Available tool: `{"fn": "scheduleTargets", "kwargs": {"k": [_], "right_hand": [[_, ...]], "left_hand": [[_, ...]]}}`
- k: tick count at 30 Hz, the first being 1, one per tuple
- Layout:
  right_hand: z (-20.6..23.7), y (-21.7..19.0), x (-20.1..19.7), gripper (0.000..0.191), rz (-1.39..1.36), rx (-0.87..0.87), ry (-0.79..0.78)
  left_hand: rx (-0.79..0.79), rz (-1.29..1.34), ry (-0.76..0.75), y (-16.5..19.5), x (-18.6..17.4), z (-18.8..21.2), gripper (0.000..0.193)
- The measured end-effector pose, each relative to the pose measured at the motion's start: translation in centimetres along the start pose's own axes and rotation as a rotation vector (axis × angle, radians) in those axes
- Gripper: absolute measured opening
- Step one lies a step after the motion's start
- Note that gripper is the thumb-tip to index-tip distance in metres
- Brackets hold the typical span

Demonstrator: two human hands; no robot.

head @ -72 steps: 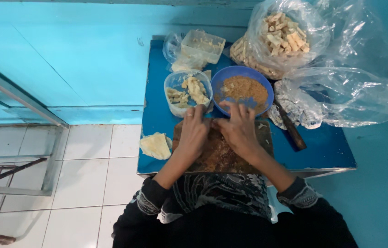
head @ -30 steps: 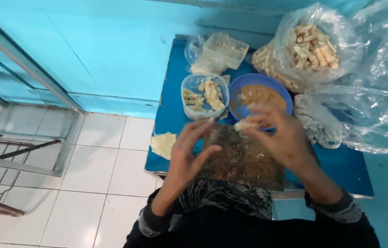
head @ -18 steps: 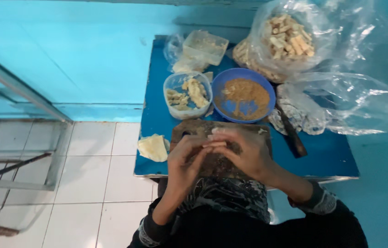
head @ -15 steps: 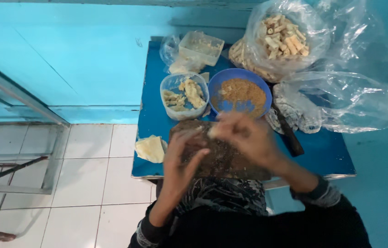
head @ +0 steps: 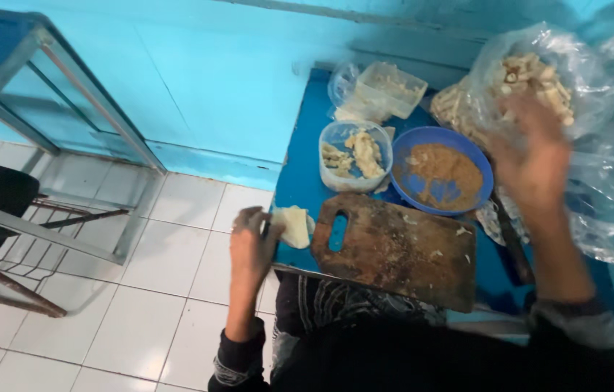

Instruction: The person sits at a small blue table and folds square dough wrappers around filling taken from a bowl, pressing each into a triangular parcel by hand on a wooden board. Finished parcels are placed onto a pile beside the board, and the person repeats the folding cycle with new wrappers.

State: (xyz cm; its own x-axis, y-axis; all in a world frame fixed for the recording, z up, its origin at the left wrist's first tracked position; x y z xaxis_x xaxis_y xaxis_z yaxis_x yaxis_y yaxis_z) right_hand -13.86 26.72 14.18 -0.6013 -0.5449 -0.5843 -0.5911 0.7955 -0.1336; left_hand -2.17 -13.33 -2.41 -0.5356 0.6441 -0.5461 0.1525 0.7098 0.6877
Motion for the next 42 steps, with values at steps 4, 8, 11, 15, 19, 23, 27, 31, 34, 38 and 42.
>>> {"fn": "scheduleTargets", "kwargs": {"k": [4,8,11,15,19,23,27,31,34,38,42], "right_hand": [[5.6,-6.0,1.3,0.04,-0.252,0.279,-0.427],[8.2,-10.2,2.4,0.053,-0.599,0.431,-0.56],[8.8,-14.0,4.0,0.065,-0.777,0.314,-0.48],[10.5,-17.2,6.1,0.073,-1.078,0.344,-0.402],[13.5,-16.6,6.9,0.064,-1.034,0.612,-0.527],[14.7,-13.2,4.7,0.053,-0.344,0.374,-0.473],[14.0,-5.9,1.7,0.057,-0.045,0.709,-0.497],[13.2,-4.6,1.0,0.056,-0.789,0.844,-0.359],[12.2,-6.7,2.0,0.055,-1.053,0.756,-0.411],[10.6,-9.2,1.1,0.06,-0.609,0.451,-0.223],[10.8,-10.8,-0.2,0.047,-0.203,0.244,0.061]], "left_hand": [[-0.039,0.002,-0.026,2.5,-0.4,0.3,0.02],[-0.071,0.271,-0.031,5.4,-1.7,0.2,0.016],[-0.079,0.475,-0.075,8.0,-2.4,1.6,0.013],[0.02,0.568,-0.166,11.2,-2.7,3.1,0.015],[-0.142,0.603,-0.281,12.7,-1.3,4.2,0.021],[-0.164,0.529,-0.25,12.5,-0.9,4.1,0.035],[-0.08,0.489,-0.189,12.7,-0.3,4.5,0.031],[-0.106,0.897,-0.428,13.8,4.3,4.6,0.04],[-0.398,1.269,-0.567,13.7,9.6,4.2,0.039],[-0.545,1.296,-0.393,11.8,11.9,5.2,0.021],[-0.451,1.192,-0.242,10.7,11.9,5.2,0.015]]}}
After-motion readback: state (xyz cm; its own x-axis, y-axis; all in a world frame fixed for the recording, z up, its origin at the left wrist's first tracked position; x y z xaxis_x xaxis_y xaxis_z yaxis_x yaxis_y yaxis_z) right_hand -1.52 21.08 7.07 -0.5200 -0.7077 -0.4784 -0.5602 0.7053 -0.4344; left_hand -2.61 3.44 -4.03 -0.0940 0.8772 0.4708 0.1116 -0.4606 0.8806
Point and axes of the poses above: each hand's wrist, its own z-axis away from the middle knuckle, its own x-axis out of the palm, y = z × x, the point moved 3 cm from there along -z, towards the middle knuckle, and after that the axes turned 7 degrees about z, right-handed, at the moved point
